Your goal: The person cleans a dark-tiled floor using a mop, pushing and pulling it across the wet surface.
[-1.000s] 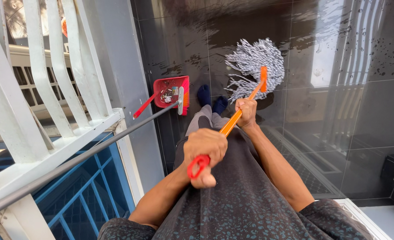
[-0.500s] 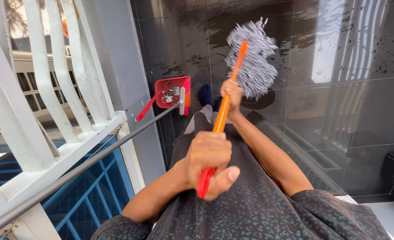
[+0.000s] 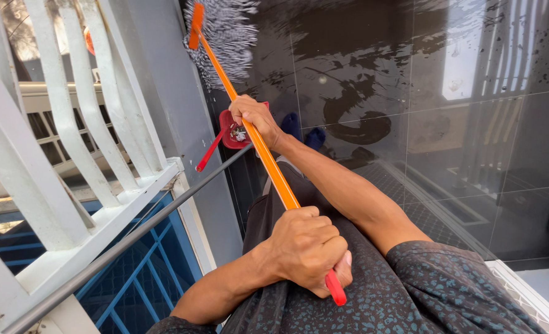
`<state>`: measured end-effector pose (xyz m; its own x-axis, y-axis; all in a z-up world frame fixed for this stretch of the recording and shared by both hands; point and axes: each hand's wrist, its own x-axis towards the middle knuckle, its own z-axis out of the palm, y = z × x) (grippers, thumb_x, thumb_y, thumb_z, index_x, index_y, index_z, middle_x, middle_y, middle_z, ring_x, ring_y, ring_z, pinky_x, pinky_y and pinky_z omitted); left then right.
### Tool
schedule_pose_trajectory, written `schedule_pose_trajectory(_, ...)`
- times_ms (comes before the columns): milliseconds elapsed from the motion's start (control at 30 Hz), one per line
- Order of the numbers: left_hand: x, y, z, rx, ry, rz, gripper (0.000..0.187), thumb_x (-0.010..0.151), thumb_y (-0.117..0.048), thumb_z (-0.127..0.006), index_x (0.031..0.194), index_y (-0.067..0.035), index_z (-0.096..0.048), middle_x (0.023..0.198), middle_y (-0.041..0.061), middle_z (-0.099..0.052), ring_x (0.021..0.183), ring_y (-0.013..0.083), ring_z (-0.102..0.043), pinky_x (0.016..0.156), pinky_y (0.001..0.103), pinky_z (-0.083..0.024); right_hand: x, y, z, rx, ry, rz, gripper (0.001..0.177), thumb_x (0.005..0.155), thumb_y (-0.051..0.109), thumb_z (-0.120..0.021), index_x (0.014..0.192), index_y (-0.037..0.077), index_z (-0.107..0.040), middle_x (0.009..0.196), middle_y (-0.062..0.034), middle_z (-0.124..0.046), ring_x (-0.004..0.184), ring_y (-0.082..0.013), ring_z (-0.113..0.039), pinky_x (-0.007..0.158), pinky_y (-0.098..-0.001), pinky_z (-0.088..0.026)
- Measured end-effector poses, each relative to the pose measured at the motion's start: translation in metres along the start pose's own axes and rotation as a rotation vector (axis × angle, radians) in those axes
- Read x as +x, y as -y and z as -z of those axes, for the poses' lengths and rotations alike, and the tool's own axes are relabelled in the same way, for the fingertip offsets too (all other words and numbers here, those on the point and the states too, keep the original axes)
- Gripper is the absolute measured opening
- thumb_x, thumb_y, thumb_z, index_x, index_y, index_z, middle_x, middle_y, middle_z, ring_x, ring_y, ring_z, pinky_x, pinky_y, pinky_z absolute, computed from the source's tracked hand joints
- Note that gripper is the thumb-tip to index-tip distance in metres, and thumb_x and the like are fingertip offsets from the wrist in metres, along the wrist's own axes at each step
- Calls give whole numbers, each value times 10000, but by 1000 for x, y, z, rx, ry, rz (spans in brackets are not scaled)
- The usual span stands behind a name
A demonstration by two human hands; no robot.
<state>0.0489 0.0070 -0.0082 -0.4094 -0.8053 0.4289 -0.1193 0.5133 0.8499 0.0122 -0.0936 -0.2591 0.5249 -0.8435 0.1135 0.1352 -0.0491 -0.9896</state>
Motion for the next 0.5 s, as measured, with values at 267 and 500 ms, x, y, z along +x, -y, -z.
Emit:
schedule_pose_trajectory(267,-7,17,24,-114,-14,-43,335,653,-86,-680,590,-111,-352,562,35,-333,477,236,-375,494,383,-270,-19,-23,31,-204,85,93,309,976,236,-360,771,16,-432,754,-130,-486,756,-309,-477,963,-441,-445)
schedule_pose_trajectory(500,8,-5,31,-418,47,-97,314,719,-44,-667,614,-90,-374,574,43,-331,473,242,-373,507,394,-269,-82,9,55,-488,-147,283,242,832,120,-546,714,35,-353,662,-115,-464,607,-312,-496,598,-436,-352)
